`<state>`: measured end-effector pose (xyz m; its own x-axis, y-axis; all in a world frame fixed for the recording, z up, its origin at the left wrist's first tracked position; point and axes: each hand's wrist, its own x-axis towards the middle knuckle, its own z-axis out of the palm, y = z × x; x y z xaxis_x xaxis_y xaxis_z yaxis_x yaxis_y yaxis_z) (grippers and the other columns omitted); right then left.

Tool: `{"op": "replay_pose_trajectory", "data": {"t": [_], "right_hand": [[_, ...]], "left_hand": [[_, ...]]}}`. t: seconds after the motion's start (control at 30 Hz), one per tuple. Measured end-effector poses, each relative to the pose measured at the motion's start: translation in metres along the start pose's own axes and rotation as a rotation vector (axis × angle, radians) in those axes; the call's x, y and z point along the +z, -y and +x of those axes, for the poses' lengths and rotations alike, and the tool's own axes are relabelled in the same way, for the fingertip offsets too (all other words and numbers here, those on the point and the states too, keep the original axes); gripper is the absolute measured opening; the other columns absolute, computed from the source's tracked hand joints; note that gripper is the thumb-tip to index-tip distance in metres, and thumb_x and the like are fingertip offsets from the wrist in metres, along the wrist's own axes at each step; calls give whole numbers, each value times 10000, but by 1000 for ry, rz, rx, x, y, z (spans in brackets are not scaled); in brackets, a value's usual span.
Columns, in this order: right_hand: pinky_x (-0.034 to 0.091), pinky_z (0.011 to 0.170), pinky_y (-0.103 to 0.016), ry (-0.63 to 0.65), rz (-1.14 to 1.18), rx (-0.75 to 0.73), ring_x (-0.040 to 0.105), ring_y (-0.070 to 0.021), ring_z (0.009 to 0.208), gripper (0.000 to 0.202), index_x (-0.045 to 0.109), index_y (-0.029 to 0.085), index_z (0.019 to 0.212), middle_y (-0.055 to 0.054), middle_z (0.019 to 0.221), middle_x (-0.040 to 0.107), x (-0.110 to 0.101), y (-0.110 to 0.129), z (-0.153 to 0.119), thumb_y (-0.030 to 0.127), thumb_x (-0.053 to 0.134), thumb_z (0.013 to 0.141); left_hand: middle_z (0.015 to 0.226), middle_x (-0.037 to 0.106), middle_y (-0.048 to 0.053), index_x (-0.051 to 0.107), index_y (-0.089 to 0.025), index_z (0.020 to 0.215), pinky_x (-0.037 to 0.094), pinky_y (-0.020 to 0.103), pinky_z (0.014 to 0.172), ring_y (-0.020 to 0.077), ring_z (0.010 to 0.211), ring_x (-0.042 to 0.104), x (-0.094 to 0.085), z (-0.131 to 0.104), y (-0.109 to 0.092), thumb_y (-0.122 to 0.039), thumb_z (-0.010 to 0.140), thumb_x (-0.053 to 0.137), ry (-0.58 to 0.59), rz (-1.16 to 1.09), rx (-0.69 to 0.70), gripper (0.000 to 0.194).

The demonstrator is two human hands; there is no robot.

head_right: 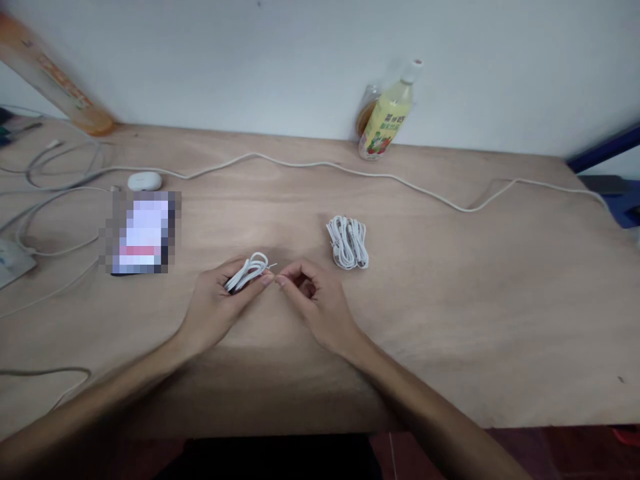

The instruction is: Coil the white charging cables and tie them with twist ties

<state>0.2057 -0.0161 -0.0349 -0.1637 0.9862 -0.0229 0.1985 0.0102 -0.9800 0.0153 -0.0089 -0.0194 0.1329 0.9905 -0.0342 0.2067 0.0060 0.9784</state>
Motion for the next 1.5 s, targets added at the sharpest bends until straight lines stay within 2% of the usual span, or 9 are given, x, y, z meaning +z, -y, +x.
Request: {"op": "replay_pose_trajectory", "data": {"t": [0.17,0.37,0.5,0.77,1.03,1.2,1.33,1.43,1.5], "right_hand": [[413,576,-276,-41,-82,-86,553,-139,634,157,743,225,851,10,738,680,-1,0,0,316,703,973],[415,582,-280,-24,-77,-121,556,-135,622,159,735,230,843,20,727,675,-1,-1,2,299,706,983],[427,589,-287,-15,-44,-114,563,-138,626,145,740,237,870,24,725,666,-1,-4,2,306,701,991],[446,574,-281,-78,-75,-134,570,-141,647,105,738,242,905,11,780,685,3,-4,-3,320,715,971],[449,596,-287,-86,-27,-101,570,-144,669,117,721,241,904,8,803,673,3,-4,-3,333,711,976],[468,635,-292,-43,-43,-95,580,-148,686,116,698,237,913,5,820,682,2,-2,-2,321,680,990],[468,632,-293,34,1,-59,558,-144,662,141,672,236,923,21,780,631,-2,-1,0,347,657,1009],[467,625,-294,79,39,-30,548,-144,654,156,670,239,934,26,776,612,-4,-2,2,377,671,1008],[474,632,-298,62,24,-39,573,-155,690,172,680,242,928,10,810,640,-5,-3,3,397,688,1002]], "left_hand": [[713,583,-25,689,-197,757,426,272,660,152,692,507,0,0,-5,-433,858,774,31,-107,-152,270],[711,563,-26,673,-194,734,397,260,630,142,688,484,-2,1,-5,-465,845,787,47,-104,-205,314],[747,607,-14,727,-190,790,421,261,645,149,716,519,-4,2,-4,-449,844,789,62,-103,-180,272],[712,601,-31,722,-199,756,472,268,696,146,699,532,-4,5,-2,-388,837,789,39,-105,-144,216],[736,588,-28,709,-198,781,451,277,718,156,721,522,-3,4,-7,-395,859,779,91,-130,-120,223],[744,593,-29,706,-196,794,427,276,719,154,727,507,-5,4,-5,-357,900,753,137,-97,-68,198],[763,607,-23,724,-191,808,416,272,716,155,742,504,-7,4,-4,-336,909,745,153,-65,-35,179],[771,617,-19,729,-188,812,416,271,716,157,752,514,-7,4,-4,-347,915,746,153,-62,-50,191],[779,636,-17,741,-188,830,418,271,716,159,754,527,-6,4,-3,-353,909,753,142,-62,-64,183]]}}
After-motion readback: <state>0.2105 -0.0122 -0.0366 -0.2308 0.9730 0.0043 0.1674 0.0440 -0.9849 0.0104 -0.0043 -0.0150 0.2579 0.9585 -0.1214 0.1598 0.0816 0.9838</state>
